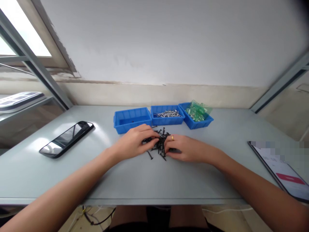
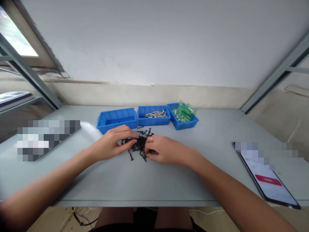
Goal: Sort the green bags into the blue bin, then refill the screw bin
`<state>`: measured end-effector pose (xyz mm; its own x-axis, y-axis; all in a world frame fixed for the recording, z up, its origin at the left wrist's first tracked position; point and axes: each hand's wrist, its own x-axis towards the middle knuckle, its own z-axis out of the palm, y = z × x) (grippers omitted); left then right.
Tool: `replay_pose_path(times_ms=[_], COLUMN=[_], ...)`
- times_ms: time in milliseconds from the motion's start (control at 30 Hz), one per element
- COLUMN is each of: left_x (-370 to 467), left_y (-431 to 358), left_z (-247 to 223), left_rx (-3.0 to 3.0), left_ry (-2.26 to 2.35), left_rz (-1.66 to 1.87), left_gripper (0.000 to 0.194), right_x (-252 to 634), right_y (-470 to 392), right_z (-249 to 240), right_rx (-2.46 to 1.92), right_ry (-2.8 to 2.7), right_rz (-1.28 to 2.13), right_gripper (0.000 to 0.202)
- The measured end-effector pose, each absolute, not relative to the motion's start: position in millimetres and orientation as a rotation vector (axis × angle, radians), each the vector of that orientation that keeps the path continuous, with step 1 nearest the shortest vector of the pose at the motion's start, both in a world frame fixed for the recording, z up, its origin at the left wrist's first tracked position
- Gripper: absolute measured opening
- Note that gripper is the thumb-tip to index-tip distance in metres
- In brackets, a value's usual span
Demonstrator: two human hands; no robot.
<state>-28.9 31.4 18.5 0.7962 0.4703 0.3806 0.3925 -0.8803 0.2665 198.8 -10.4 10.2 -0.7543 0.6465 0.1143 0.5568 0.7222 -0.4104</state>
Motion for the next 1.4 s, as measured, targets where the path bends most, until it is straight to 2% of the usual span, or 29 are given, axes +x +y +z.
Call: replay_pose_path(times_ms=[200, 467, 633, 967, 1100, 1400], left_x=[-22.8, -18.3, -18.6, -21.6, -21.7, -21.2], left_y=[25.5, 22.6, 21.4, 21.2, 20.6, 20.9], left_z=[15.0, 14.6, 17.7, 16.7, 16.2, 17.1], left_rx=[2.807, 2.658, 2.612, 2.662, 2.709, 2.746], left_ry=[0.63, 0.68, 0.627, 0.694, 0.613, 0.641], left_rz=[0.568, 0.674, 0.693, 0.975, 0.972, 0.959], left_gripper=[0.021, 0.012, 0.008, 0.01, 0.012, 0.015], right_x=[196.0, 194.4, 193.9, 193.9, 188.9, 193.3], right_y=[-12.8, -12.5, -14.6, -13.5, -15.4, -13.3], right_z=[9.2, 0.7, 5.9, 5.1, 3.0, 2.6], right_rx=[-1.112, -0.799, -0.782, -0.99, -1.049, -1.015], right_ry=[-2.512, -2.347, -2.191, -2.228, -2.249, -2.18], right_rz=[0.27, -0.073, -0.025, 0.171, 0.276, 0.123], right_gripper=[0.011, 0.014, 0.007, 0.011, 0.011, 0.015])
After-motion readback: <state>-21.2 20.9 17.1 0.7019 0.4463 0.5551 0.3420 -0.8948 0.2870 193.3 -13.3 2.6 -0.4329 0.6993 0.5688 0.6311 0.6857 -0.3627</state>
